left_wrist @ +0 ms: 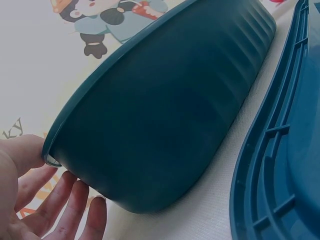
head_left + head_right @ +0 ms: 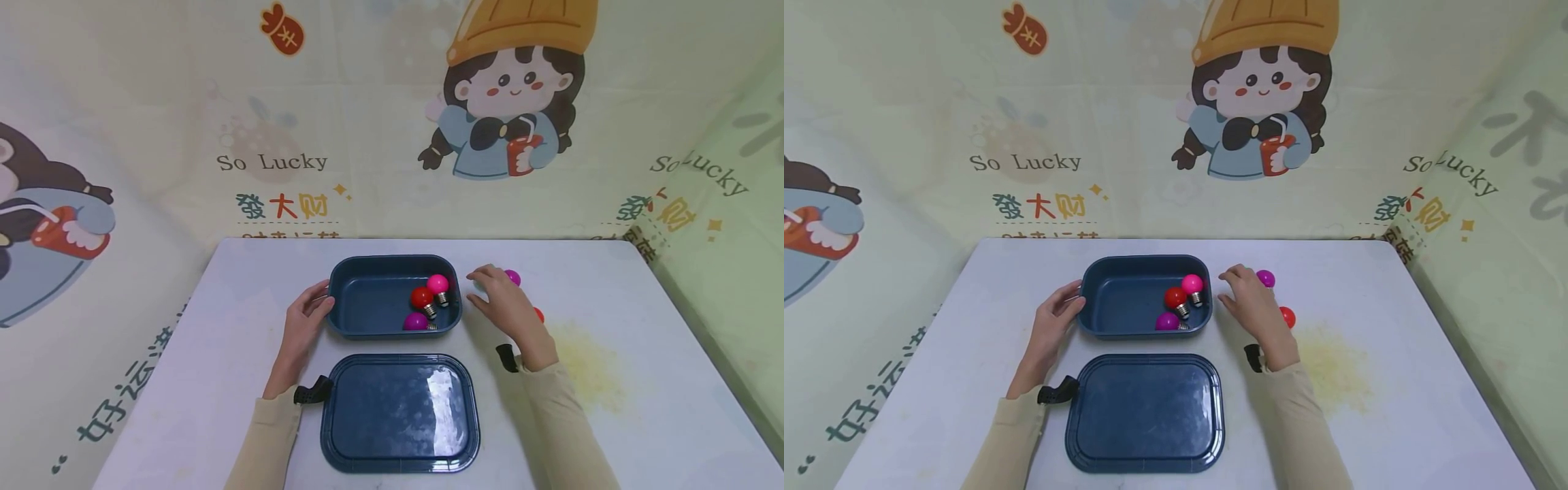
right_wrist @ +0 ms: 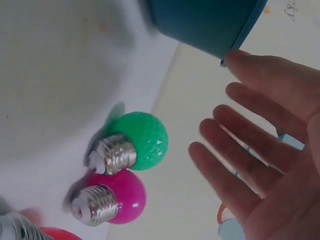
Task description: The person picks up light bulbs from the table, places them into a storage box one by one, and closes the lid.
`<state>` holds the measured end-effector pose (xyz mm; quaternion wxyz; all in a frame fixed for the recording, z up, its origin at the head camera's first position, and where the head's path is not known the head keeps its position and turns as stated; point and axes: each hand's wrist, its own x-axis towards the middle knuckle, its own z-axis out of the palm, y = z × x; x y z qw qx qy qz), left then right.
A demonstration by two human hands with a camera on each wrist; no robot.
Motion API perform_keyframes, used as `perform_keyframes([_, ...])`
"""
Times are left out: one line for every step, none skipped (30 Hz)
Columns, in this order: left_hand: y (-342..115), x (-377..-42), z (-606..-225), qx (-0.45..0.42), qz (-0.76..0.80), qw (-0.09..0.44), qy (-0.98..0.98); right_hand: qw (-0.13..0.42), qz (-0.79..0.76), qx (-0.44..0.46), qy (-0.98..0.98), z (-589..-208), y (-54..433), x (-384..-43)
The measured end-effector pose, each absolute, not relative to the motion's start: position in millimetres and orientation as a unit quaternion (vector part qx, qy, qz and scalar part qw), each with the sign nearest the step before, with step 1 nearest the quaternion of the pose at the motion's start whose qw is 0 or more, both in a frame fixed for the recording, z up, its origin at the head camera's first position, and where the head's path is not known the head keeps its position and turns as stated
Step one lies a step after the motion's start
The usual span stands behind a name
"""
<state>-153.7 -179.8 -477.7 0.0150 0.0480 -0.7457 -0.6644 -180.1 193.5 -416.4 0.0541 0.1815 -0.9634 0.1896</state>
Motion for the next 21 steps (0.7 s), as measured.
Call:
perform_keyframes([-180,-154,-478,0.046,-0.666,0.015,-0.745,0.053,0.19,0.181,-0.964,-417,195,-181])
perform_keyframes([-180,-154,-477,0.046,-0.666,0.014,-0.744,0.051,0.189,0.181,-0.964,-418,196,-182])
perform_keyframes([-180,-154,-477,0.047,-0.666,0.014,-0.744,0.05,0.189,0.18,-0.964,-419,197,-184])
perform_keyframes([-180,-154,-477,0.047,-0.666,0.015,-0.744,0.047,0.188,0.179,-0.964,-420,198,-185])
perform_keyframes([-180,-154,-477,0.047,-0.667,0.015,-0.744,0.045,0.188,0.177,-0.965,-421,199,-186])
perform_keyframes([-180,-154,-477,0.048,-0.666,0.016,-0.744,0.041,0.187,0.174,-0.966,-422,200,-187])
perform_keyframes([-179,-154,-477,0.05,-0.666,0.016,-0.744,0.038,0.188,0.17,-0.967,-423,200,-188])
perform_keyframes([-179,-154,-476,0.053,-0.665,0.017,-0.745,0.034,0.187,0.166,-0.968,-423,201,-189])
perform_keyframes([-179,-154,-476,0.054,-0.664,0.018,-0.745,0.03,0.188,0.162,-0.968,-424,201,-191])
perform_keyframes([-179,-154,-476,0.055,-0.664,0.018,-0.746,0.026,0.188,0.157,-0.969,-425,202,-192])
perform_keyframes([-179,-153,-476,0.055,-0.664,0.017,-0.745,0.024,0.189,0.153,-0.97,-425,202,-193])
perform_keyframes([-179,-154,-476,0.054,-0.664,0.017,-0.745,0.023,0.191,0.149,-0.97,-426,203,-194])
perform_keyframes([-180,-154,-476,0.053,-0.665,0.016,-0.745,0.022,0.191,0.146,-0.97,-427,203,-195])
perform_keyframes([-180,-154,-476,0.051,-0.665,0.016,-0.745,0.024,0.191,0.143,-0.971,-428,204,-196])
perform_keyframes([-180,-154,-476,0.05,-0.666,0.015,-0.744,0.025,0.192,0.141,-0.971,-428,204,-197])
perform_keyframes([-181,-154,-477,0.049,-0.667,0.013,-0.743,0.027,0.192,0.14,-0.971,-429,205,-198])
perform_keyframes([-181,-155,-477,0.049,-0.668,0.011,-0.742,0.031,0.19,0.141,-0.971,-429,206,-199])
perform_keyframes([-181,-155,-477,0.05,-0.67,0.009,-0.741,0.033,0.189,0.14,-0.971,-430,206,-200])
perform_keyframes([-181,-155,-476,0.051,-0.671,0.006,-0.74,0.034,0.188,0.14,-0.972,-430,207,-201])
perform_keyframes([-181,-155,-475,0.053,-0.672,0.004,-0.739,0.035,0.187,0.14,-0.972,-430,208,-202])
perform_keyframes([-181,-154,-473,0.055,-0.673,0.0,-0.737,0.035,0.186,0.14,-0.972,-430,208,-203])
